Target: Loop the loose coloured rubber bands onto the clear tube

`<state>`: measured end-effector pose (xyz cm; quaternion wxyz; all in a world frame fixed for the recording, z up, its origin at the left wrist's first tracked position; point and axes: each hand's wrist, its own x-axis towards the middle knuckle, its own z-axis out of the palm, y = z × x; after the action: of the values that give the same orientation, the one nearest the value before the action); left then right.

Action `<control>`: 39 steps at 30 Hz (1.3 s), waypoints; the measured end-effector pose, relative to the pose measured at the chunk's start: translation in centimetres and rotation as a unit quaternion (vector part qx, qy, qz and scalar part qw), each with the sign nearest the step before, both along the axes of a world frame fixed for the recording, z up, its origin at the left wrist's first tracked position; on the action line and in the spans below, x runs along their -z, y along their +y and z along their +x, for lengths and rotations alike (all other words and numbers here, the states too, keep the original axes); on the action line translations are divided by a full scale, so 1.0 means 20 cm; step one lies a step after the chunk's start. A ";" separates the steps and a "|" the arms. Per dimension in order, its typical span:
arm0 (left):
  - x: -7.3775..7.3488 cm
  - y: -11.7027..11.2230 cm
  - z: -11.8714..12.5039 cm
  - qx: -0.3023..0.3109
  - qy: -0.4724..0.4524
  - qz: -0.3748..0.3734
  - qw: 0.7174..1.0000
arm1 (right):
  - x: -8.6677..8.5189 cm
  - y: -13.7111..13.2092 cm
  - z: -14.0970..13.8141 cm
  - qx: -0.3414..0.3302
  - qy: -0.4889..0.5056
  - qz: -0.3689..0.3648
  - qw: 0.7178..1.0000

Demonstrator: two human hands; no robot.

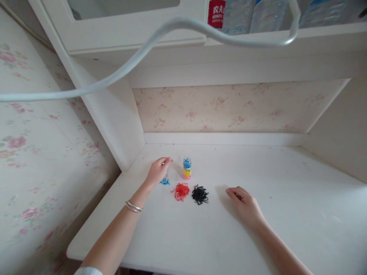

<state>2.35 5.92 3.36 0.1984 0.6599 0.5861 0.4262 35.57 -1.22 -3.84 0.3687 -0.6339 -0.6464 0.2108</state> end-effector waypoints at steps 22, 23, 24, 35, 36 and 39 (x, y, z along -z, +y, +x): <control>0.31 -0.16 -0.30 -0.027 0.227 -0.128 0.965 | -0.29 0.15 -1.01 -0.240 -0.345 -0.028 0.907; 0.31 -0.16 -0.29 -0.032 0.231 -0.130 0.964 | -0.27 0.17 -1.04 -0.234 -0.365 -0.035 0.900; 0.30 -0.17 -0.28 -0.035 0.235 -0.132 0.962 | -0.26 0.20 -1.07 -0.230 -0.379 -0.042 0.895; 0.26 -0.19 -0.26 -0.069 0.272 -0.117 0.953 | -0.24 0.26 -1.16 -0.229 -0.407 -0.047 0.883; 0.26 -0.19 -0.26 -0.072 0.275 -0.118 0.951 | -0.24 0.26 -1.16 -0.229 -0.407 -0.046 0.883; 0.26 -0.19 -0.26 -0.074 0.278 -0.117 0.951 | -0.26 0.26 -1.12 -0.229 -0.402 -0.034 0.886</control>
<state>-2.85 2.14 -1.87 0.0710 0.6794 0.7108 0.1677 13.17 3.94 1.45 -0.0028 -0.5106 -0.8590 0.0382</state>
